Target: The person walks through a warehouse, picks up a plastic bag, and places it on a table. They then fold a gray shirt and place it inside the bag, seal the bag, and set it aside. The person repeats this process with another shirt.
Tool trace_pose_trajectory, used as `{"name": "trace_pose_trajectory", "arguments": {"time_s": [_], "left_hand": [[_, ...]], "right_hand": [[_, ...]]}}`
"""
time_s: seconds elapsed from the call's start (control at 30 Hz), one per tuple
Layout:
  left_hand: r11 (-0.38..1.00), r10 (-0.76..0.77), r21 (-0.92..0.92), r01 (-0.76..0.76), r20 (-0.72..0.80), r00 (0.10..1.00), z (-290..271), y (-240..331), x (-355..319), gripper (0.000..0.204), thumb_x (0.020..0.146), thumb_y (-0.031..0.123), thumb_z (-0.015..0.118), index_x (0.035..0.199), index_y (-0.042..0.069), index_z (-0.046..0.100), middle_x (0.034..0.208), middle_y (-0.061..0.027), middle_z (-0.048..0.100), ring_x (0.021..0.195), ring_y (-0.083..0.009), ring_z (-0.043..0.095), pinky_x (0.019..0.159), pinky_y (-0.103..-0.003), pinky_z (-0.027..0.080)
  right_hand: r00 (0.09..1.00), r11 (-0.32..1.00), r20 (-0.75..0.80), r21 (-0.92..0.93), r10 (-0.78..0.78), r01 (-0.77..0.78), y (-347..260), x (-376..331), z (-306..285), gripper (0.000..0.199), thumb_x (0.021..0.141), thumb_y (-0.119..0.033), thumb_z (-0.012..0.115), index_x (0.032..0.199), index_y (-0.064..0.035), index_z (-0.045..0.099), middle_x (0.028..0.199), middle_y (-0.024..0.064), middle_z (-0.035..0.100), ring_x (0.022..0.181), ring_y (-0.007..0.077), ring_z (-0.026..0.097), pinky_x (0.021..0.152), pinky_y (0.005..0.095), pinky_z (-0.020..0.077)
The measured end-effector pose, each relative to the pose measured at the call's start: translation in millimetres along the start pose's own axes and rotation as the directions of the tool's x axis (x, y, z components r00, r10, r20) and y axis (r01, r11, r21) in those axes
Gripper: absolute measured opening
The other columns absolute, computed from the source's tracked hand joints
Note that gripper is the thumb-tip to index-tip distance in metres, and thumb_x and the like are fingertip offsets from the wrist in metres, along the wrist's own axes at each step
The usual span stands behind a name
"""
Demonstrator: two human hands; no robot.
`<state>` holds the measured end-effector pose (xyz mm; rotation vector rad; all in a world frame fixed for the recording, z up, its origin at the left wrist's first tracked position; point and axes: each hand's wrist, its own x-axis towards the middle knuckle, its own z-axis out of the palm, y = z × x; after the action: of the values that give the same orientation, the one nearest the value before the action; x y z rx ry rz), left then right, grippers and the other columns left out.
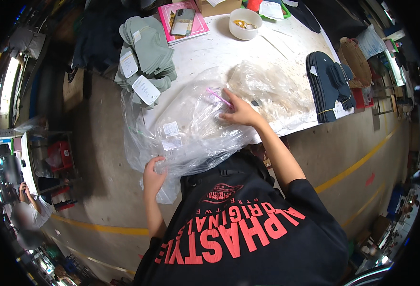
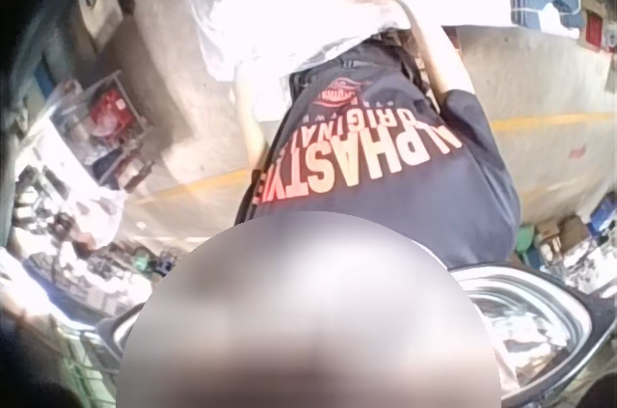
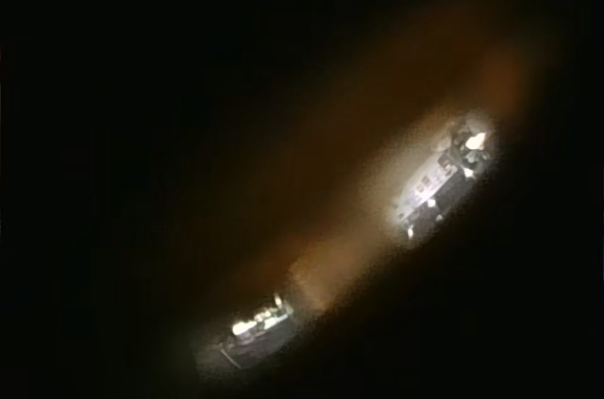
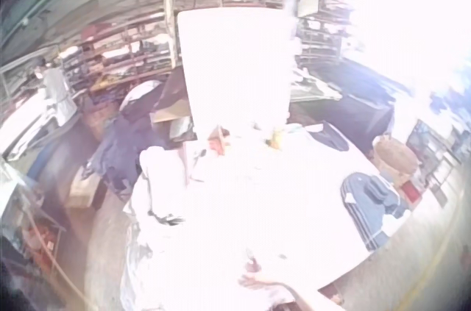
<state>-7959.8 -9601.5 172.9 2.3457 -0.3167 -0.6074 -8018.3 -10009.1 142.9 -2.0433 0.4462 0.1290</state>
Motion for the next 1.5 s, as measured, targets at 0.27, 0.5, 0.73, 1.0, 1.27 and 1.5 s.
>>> {"name": "trace_pose_trajectory", "arguments": {"time_s": [0.27, 0.5, 0.73, 1.0, 1.27, 1.5], "left_hand": [[0.825, -0.259, -0.552, 0.123, -0.175, 0.95, -43, -58, -76, 0.045, 0.082, -0.001, 0.073, 0.125, 0.006, 0.066, 0.129, -0.0049, 0.062, 0.121, -0.0184, 0.053, 0.104, -0.031, 0.042], [0.615, -0.37, -0.785, -0.074, -0.37, 0.852, -74, -96, -137, 0.04, 0.076, -0.003, 0.06, 0.115, 0.009, 0.061, 0.108, -0.003, 0.058, 0.101, -0.0157, 0.055, 0.084, -0.028, 0.048], [0.046, -0.367, -0.834, -0.55, -0.526, 0.767, -106, -106, -235, 0.045, 0.061, 0.007, 0.058, 0.105, 0.016, 0.056, 0.112, -0.0095, 0.059, 0.112, -0.0339, 0.06, 0.093, -0.053, 0.057], [0.19, -0.641, -0.781, -0.595, -0.558, 0.528, -57, -238, -313, 0.037, 0.064, 0.005, 0.06, 0.1, 0.013, 0.057, 0.112, -0.0095, 0.06, 0.11, -0.0304, 0.061, 0.09, -0.05, 0.057], [0.697, -0.663, -0.574, 0.43, -0.286, 0.692, 135, -300, -256, 0.047, 0.082, 0.006, 0.061, 0.129, 0.007, 0.059, 0.096, -0.008, 0.061, 0.084, -0.0205, 0.061, 0.079, -0.037, 0.051], [0.39, -0.729, -0.538, 0.747, 0.316, 0.608, 235, -272, -299, 0.064, 0.088, 0.004, 0.042, 0.15, 0.017, 0.044, 0.118, -0.0163, 0.063, 0.07, -0.02, 0.053, 0.066, -0.039, 0.052]], "right_hand": [[0.993, 0.961, 0.059, 0.254, 0.099, -0.111, -37, -27, -54, 0.029, 0.103, -0.017, 0.059, 0.129, -0.0047, 0.065, 0.093, 0.0058, 0.066, 0.077, 0.0116, 0.059, 0.066, 0.0297, 0.0501], [0.88, 0.854, -0.39, -0.52, -0.273, 0.034, -39, -5, -94, 0.026, 0.094, -0.003, 0.061, 0.118, 0.002, 0.069, 0.106, 0.0258, 0.071, 0.088, 0.0429, 0.07, 0.079, 0.0462, 0.0556], [0.793, 0.659, -0.374, -0.751, -0.481, 0.045, -37, -24, -51, 0.047, 0.092, -0.012, 0.069, 0.138, -0.0096, 0.061, 0.128, 0.0208, 0.06, 0.11, 0.0403, 0.062, 0.093, 0.0484, 0.0527], [0.878, 0.824, -0.232, -0.503, -0.419, 0.261, -80, -131, 37, 0.036, 0.096, -0.012, 0.067, 0.132, -0.0126, 0.063, 0.125, 0.016, 0.059, 0.108, 0.0309, 0.063, 0.094, 0.04, 0.0541], [0.948, 0.854, -0.143, -0.487, -0.285, 0.183, -46, -225, 59, 0.028, 0.095, -0.009, 0.067, 0.122, -0.0068, 0.066, 0.122, 0.0198, 0.06, 0.102, 0.0345, 0.065, 0.088, 0.0427, 0.0553], [0.996, 0.89, 0.086, -0.452, -0.02, 0.057, 106, -292, 46, 0.024, 0.099, -0.017, 0.064, 0.12, -0.0045, 0.067, 0.104, 0.0137, 0.066, 0.089, 0.0227, 0.067, 0.078, 0.0335, 0.0563]]}}
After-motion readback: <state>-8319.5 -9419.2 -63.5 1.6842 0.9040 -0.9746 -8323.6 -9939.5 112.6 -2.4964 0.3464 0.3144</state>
